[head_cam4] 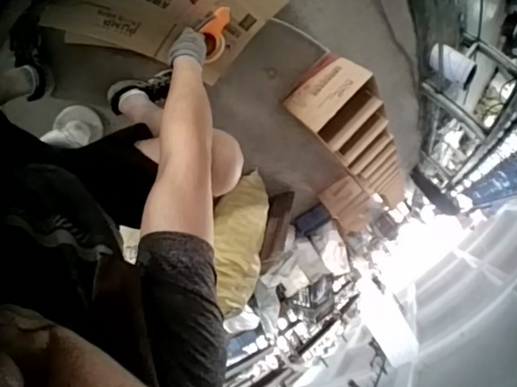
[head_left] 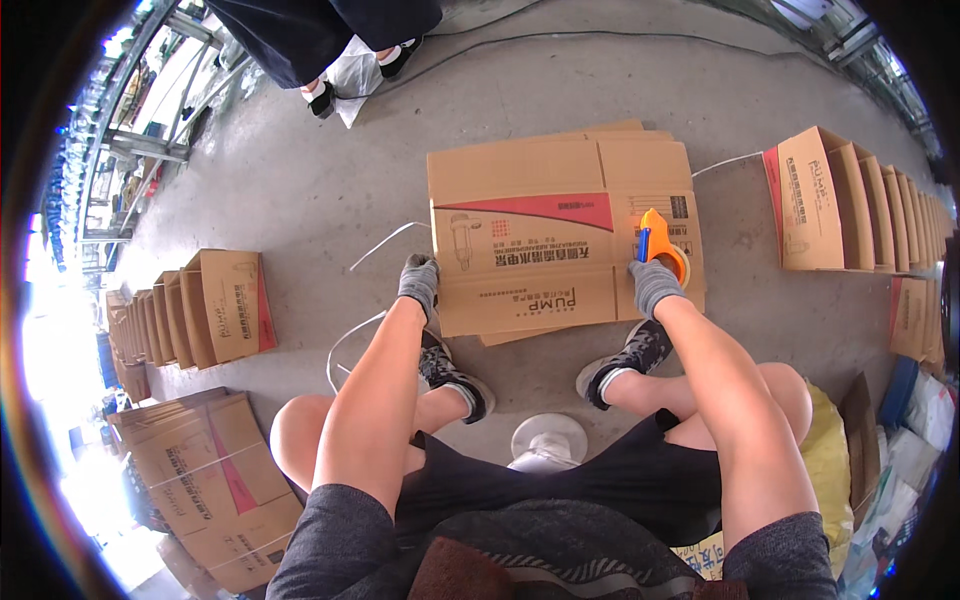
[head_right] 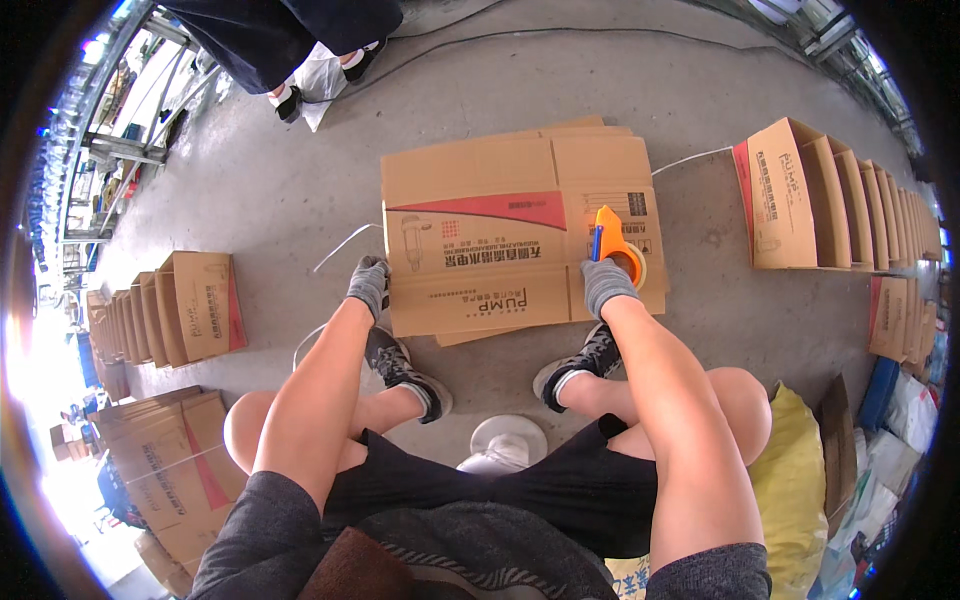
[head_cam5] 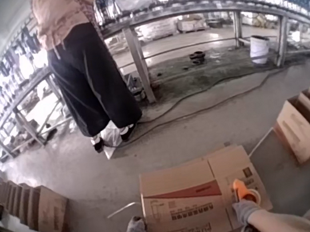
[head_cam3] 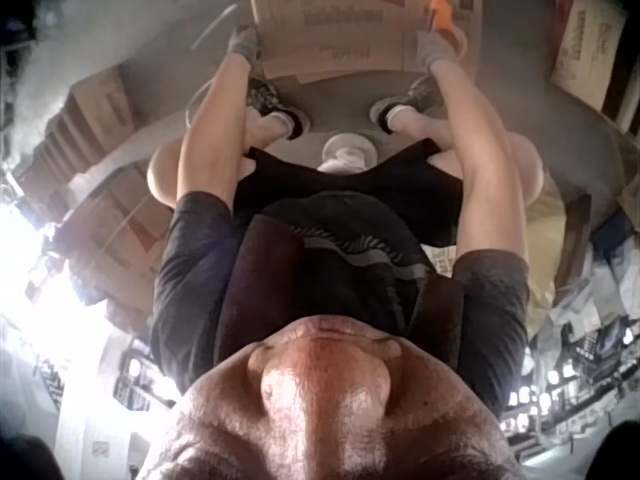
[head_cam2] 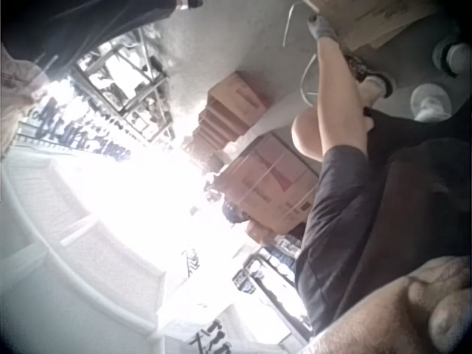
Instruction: The person is using a tape dispenser to seal cardboard boxes and arranging them in a row.
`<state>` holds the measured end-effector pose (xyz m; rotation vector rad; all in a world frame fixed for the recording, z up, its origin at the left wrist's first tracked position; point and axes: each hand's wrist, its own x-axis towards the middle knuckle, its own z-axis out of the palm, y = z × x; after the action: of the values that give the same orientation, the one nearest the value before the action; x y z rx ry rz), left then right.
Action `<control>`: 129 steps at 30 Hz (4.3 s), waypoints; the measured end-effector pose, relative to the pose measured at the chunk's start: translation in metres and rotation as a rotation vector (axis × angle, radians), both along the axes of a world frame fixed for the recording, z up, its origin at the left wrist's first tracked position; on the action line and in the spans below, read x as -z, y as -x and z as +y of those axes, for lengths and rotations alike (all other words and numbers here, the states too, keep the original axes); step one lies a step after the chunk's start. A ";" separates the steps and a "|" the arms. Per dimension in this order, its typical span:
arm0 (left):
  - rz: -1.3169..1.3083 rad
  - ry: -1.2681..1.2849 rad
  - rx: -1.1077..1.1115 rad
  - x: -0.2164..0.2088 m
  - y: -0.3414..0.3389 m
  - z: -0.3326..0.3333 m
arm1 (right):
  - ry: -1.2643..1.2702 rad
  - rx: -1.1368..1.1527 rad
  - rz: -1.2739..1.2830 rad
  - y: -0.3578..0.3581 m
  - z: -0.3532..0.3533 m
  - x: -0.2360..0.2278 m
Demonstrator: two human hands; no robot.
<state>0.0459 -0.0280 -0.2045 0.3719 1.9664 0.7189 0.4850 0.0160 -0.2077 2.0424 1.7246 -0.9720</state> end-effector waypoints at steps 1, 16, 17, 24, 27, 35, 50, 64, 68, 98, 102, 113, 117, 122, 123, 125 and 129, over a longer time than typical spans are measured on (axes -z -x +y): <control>0.029 -0.106 0.056 -0.001 -0.007 0.000 | -0.030 -0.160 -0.039 -0.008 0.000 0.005; 0.631 0.010 0.210 -0.019 -0.018 0.011 | 0.004 -0.205 -0.066 0.021 0.000 -0.040; 0.571 -0.031 0.191 -0.018 -0.016 0.012 | 0.003 -0.204 -0.063 0.020 0.000 -0.043; 0.209 -0.057 0.227 -0.039 -0.001 0.021 | -0.013 -0.278 -0.089 0.017 0.000 -0.039; 0.425 -0.399 0.345 -0.040 -0.003 0.006 | 0.009 -0.215 -0.047 0.021 0.001 -0.032; 0.141 -0.337 0.335 -0.106 -0.063 0.044 | -0.093 -0.404 -0.119 -0.011 -0.002 0.002; -0.109 -0.863 0.225 -0.242 0.100 0.050 | -0.208 -0.358 -0.408 -0.064 0.026 0.064; 0.275 -0.704 0.424 -0.217 0.173 0.008 | -1.192 -0.356 0.042 0.103 0.068 -0.294; 0.284 -0.661 0.368 -0.210 0.170 0.005 | -1.261 -0.412 0.111 0.096 0.062 -0.285; 0.035 -0.752 0.983 -0.247 0.052 0.021 | -0.699 -1.107 0.490 0.092 0.052 -0.268; 0.079 -0.773 0.956 -0.236 0.046 0.023 | -0.551 -0.753 0.907 0.087 0.061 -0.224; 0.450 -0.619 0.446 -0.184 0.015 0.048 | -0.802 0.568 1.084 0.066 0.095 -0.275; 0.473 -0.687 0.468 -0.187 0.016 0.037 | -0.241 0.172 0.791 0.061 0.100 -0.249; 0.543 -0.672 0.559 -0.201 0.011 0.029 | -0.518 0.012 0.861 0.071 0.064 -0.216; 0.557 -0.524 0.593 -0.211 0.005 0.028 | -0.577 0.006 0.794 0.071 0.065 -0.214; 0.317 -0.707 0.452 -0.196 0.002 0.028 | -0.636 -0.001 0.726 0.071 0.067 -0.209; 0.085 -0.752 0.431 -0.193 0.009 0.036 | -0.629 0.044 0.827 0.061 0.072 -0.193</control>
<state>0.0368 0.0085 -0.0111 1.2484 1.5412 1.1424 0.4236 0.0883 -0.0149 2.1797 2.6866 -1.6014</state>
